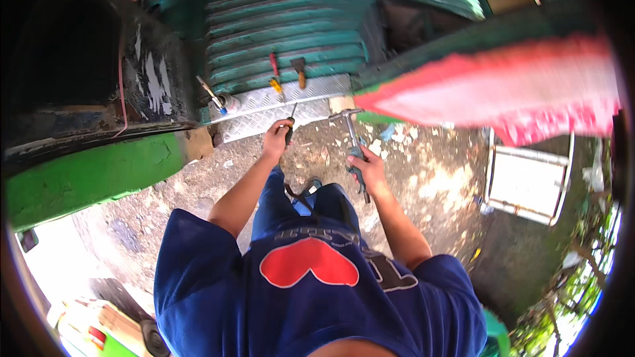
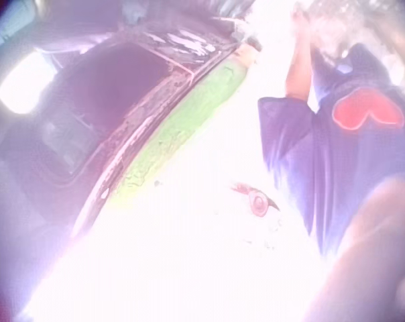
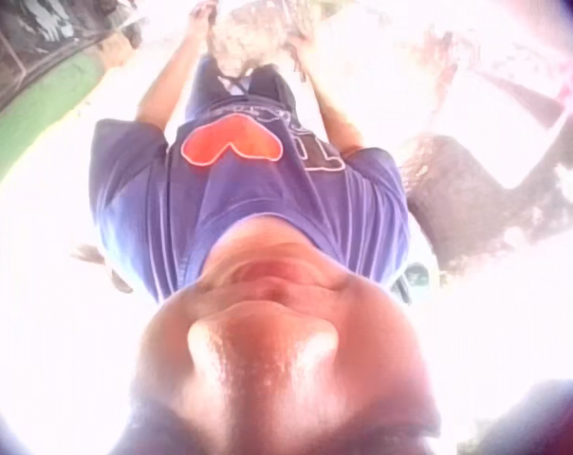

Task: The person repeatedly taps a small metal piece against the underside of a green vehicle panel using a hammer. The person holds the metal piece with the left hand and strikes it with the hammer in the right hand, working along the panel edge under a red patterned cloth.

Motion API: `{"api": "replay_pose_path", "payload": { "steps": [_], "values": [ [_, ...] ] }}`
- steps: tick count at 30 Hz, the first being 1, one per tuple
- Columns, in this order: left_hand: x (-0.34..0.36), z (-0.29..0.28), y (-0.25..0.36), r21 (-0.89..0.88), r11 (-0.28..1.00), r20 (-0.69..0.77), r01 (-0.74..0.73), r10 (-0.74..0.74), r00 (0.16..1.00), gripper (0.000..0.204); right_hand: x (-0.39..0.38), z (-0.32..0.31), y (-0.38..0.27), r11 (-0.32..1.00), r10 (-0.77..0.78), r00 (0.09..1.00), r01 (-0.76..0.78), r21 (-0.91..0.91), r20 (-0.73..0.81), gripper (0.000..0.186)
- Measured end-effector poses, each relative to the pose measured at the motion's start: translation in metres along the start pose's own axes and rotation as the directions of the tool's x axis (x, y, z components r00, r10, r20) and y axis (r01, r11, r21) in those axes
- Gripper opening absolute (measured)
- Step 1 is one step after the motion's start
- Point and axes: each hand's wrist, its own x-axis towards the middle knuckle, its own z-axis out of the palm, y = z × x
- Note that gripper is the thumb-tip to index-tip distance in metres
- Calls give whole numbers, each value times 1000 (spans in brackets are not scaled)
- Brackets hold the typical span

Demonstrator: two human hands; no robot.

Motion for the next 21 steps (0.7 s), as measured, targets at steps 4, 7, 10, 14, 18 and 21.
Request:
{"api": "replay_pose_path", "payload": {
  "steps": [4,7,10,14,18,21],
  "values": [
    [-57,19,2,48,999,153,-24,16,988,19,-57,-60,28,999,-35,999,33,41,28,53],
    [-100,64,-1,101,991,280,-93,62,958,18,-106,-107,60,983,-58,997,66,173,-56,56],
    [-120,121,-14,113,972,450,-208,136,883,17,-136,-161,99,963,-114,981,148,224,-160,57],
    [-181,209,-31,83,978,580,-193,110,807,23,-204,-224,126,910,-132,955,222,349,-264,60],
    [-221,291,-54,82,966,725,-246,112,679,35,-254,-282,143,831,-162,906,340,440,-392,58],
    [-247,353,-61,118,957,790,-267,72,609,39,-280,-329,155,791,-159,863,402,462,-480,58]
  ]
}}
